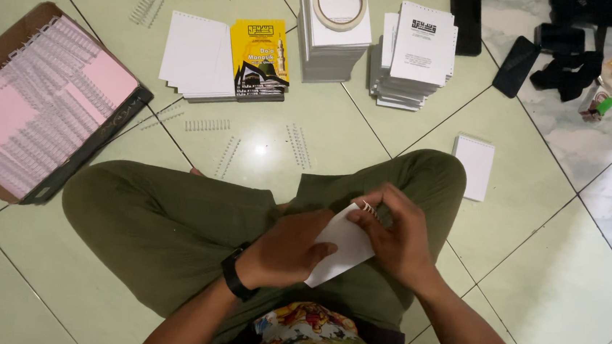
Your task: The person sits on the floor and assembles spiral-bound notebooks by hand. They insert spiral bindings into the holes of paper stacks, secure the covers, and place the finished notebooks into a pile.
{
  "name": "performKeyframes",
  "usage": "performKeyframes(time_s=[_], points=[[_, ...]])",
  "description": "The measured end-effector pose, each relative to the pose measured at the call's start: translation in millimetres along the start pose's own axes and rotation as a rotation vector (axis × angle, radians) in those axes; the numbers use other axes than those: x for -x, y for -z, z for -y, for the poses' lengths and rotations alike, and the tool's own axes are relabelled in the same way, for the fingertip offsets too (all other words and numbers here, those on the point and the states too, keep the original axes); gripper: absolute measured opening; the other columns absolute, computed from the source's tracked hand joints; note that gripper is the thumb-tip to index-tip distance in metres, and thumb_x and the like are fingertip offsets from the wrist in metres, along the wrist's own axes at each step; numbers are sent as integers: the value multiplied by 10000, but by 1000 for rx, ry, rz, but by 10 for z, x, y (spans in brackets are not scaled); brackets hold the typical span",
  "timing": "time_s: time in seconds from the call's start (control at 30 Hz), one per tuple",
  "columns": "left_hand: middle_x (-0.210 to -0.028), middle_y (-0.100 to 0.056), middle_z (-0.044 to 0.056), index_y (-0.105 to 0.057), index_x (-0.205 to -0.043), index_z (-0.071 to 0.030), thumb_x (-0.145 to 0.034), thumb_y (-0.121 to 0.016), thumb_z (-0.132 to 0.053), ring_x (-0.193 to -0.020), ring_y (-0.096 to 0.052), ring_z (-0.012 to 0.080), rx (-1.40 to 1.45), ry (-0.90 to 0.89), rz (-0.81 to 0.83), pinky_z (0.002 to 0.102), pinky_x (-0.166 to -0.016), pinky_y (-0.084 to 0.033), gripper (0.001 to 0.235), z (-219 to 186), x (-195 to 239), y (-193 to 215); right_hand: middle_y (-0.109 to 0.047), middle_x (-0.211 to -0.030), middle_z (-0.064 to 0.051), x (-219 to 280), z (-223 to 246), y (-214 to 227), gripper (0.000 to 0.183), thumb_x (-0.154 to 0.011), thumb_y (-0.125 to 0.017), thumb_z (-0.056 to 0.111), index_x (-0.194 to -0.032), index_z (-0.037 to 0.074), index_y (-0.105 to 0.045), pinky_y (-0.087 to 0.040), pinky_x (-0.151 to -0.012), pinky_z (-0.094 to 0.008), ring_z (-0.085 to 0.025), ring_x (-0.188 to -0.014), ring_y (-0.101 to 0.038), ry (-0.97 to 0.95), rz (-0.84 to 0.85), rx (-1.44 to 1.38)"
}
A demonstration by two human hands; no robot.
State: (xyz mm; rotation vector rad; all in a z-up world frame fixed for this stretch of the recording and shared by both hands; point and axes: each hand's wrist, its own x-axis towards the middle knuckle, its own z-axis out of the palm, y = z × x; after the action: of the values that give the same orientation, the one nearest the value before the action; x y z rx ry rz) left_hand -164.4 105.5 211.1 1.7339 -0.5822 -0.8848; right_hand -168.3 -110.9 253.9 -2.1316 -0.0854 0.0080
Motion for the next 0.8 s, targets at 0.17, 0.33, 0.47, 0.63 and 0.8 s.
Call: performKeyframes(time_s=[0.17,0.33,0.47,0.63,0.8], points=[[-1425,-523,324,-374,-1515,72,-1057,-506,-288,-1305,-524,498,45,21,-14,579,-1046,-460,598,16,-11,-11,-661,-733,-88,28,-144,55,35,-912,-753,100,-924,68,-748,-531,-761,-390,-210,-730,-633,-101,104,-42],[-1299,-606,262,-494,-1398,-20,-1066,-498,-327,-1234,-589,403,82,43,25,496,-947,-521,452,108,-28,-128,-616,-672,-71,104,-281,22,92,-946,-676,76,-876,39,-721,-511,-695,-399,-206,-686,-582,-161,141,-121],[-1455,-502,306,-367,-1529,31,-1067,-494,-345,-1340,-501,455,106,62,9,561,-1077,-448,609,-52,2,-37,-640,-720,-108,125,-281,-10,64,-900,-765,149,-926,101,-732,-544,-687,-402,-324,-698,-672,-11,24,92],[-1446,-495,352,-352,-1522,95,-1064,-502,-295,-1332,-498,503,88,33,-6,602,-1076,-431,620,-34,0,51,-720,-764,-138,54,-140,56,128,-934,-731,168,-999,61,-755,-565,-715,-446,-342,-731,-715,-98,86,53],[-1463,-520,287,-373,-1542,24,-1066,-510,-330,-1338,-521,389,184,2,5,568,-1099,-430,609,30,-3,-13,-635,-727,-150,133,-411,-51,187,-937,-710,271,-921,85,-695,-524,-647,-505,-438,-722,-661,16,77,236]])
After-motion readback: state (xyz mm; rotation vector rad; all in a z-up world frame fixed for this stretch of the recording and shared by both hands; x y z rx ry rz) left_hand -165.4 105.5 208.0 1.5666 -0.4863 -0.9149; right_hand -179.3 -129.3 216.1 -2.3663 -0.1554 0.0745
